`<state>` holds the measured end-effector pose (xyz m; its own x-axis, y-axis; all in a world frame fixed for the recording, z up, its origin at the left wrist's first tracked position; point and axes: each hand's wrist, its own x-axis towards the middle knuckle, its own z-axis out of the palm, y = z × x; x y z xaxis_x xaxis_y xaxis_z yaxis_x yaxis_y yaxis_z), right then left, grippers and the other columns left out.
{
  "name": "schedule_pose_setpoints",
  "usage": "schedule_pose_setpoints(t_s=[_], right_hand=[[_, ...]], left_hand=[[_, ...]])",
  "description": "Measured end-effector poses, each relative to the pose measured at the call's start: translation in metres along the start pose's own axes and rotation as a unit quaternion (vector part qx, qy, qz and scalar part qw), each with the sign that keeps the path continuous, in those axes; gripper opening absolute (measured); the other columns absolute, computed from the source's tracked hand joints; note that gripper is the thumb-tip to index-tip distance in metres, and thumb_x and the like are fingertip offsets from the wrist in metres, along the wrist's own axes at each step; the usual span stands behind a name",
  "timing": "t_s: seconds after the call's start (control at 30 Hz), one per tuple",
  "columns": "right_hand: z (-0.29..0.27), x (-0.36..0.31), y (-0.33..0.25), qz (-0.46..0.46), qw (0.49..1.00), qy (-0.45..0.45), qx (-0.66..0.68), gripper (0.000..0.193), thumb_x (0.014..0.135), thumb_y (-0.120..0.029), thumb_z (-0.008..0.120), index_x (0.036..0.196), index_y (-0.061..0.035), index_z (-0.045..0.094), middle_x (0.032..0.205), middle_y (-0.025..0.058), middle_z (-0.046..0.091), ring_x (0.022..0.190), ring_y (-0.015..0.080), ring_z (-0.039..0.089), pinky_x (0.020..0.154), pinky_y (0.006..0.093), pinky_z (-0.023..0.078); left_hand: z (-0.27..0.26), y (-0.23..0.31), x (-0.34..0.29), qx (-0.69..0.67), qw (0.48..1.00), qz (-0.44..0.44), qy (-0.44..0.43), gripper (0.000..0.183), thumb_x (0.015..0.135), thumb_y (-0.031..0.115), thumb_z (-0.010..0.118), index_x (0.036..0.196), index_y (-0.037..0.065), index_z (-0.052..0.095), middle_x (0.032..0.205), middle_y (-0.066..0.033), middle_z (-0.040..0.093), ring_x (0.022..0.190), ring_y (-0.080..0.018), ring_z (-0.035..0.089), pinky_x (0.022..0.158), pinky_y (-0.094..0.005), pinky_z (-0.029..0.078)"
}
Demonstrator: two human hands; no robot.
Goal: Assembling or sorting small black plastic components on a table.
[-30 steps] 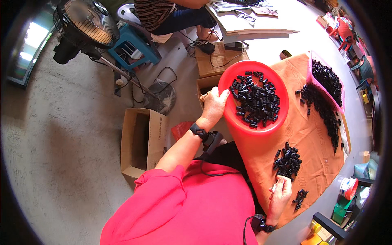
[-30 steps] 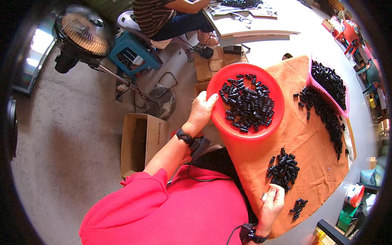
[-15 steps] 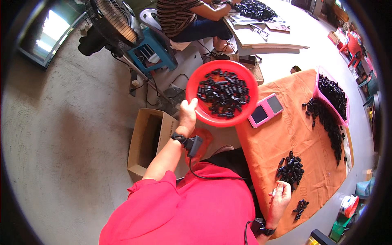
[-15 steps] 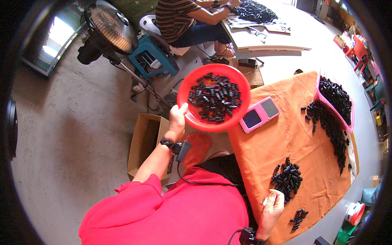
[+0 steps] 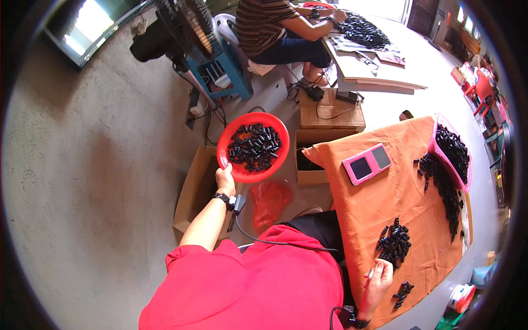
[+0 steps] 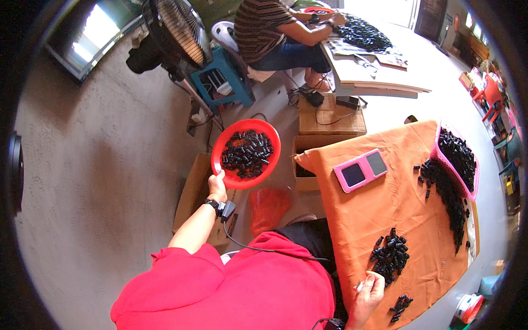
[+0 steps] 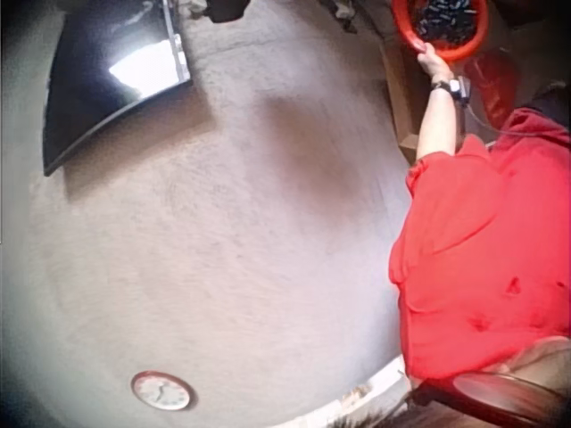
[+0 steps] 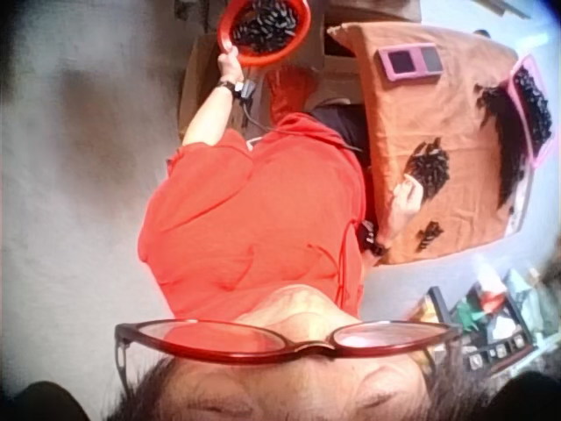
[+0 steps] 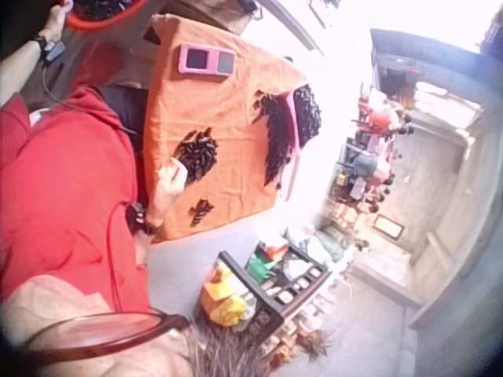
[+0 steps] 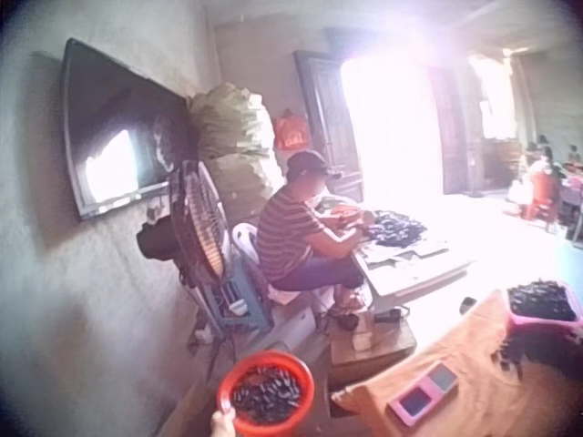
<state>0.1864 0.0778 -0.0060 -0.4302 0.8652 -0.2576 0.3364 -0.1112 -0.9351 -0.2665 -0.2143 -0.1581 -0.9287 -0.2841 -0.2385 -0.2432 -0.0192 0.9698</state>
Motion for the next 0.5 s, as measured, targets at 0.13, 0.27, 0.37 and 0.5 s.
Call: schedule_pose_setpoints(t_s=[0.13, 0.27, 0.37, 0.5], right_hand=[[0.005, -0.003, -0.002, -0.013, 0.999, 0.01, -0.04, 0.017, 0.106, -0.017, 0.05, 0.1, -0.0029, 0.059, 0.07, -0.0028, 0.047, 0.056, 0.0037, 0.044, 0.052, 0.0212, 0.044], [0.015, -0.007, -0.009, -0.013, 0.999, -0.009, -0.05, 0.017, 0.106, -0.017, 0.05, 0.101, -0.0032, 0.059, 0.07, -0.0032, 0.046, 0.056, 0.0037, 0.044, 0.052, 0.021, 0.044], [0.02, -0.009, -0.009, -0.005, 0.999, -0.014, -0.047, 0.016, 0.106, -0.016, 0.049, 0.103, -0.0035, 0.058, 0.07, -0.0029, 0.046, 0.056, 0.0044, 0.046, 0.052, 0.0213, 0.044], [0.033, -0.013, -0.013, -0.027, 0.995, -0.024, -0.089, 0.016, 0.106, -0.018, 0.05, 0.104, -0.004, 0.058, 0.071, -0.0024, 0.048, 0.056, 0.0049, 0.047, 0.052, 0.0218, 0.044]], left_hand=[[-0.03, -0.028, 0.011, 0.027, 0.998, -0.038, 0.051, 0.025, 0.093, 0.022, 0.067, 0.096, -0.003, 0.065, 0.088, -0.0071, 0.065, 0.081, -0.0176, 0.058, 0.077, -0.0372, 0.047], [-0.07, -0.075, 0.027, -0.066, 0.991, -0.076, 0.094, 0.028, 0.094, 0.02, 0.066, 0.104, -0.007, 0.066, 0.095, -0.0094, 0.067, 0.083, -0.021, 0.062, 0.08, -0.0385, 0.05], [-0.085, -0.098, 0.031, -0.058, 0.985, -0.104, 0.125, 0.029, 0.095, 0.019, 0.064, 0.106, -0.007, 0.066, 0.097, -0.0088, 0.068, 0.085, -0.0217, 0.063, 0.081, -0.0401, 0.051], [-0.116, -0.128, 0.043, -0.145, 0.958, -0.226, 0.103, 0.021, 0.096, 0.024, 0.062, 0.099, 0.004, 0.068, 0.088, -0.007, 0.069, 0.072, -0.0212, 0.064, 0.06, -0.0372, 0.053]])
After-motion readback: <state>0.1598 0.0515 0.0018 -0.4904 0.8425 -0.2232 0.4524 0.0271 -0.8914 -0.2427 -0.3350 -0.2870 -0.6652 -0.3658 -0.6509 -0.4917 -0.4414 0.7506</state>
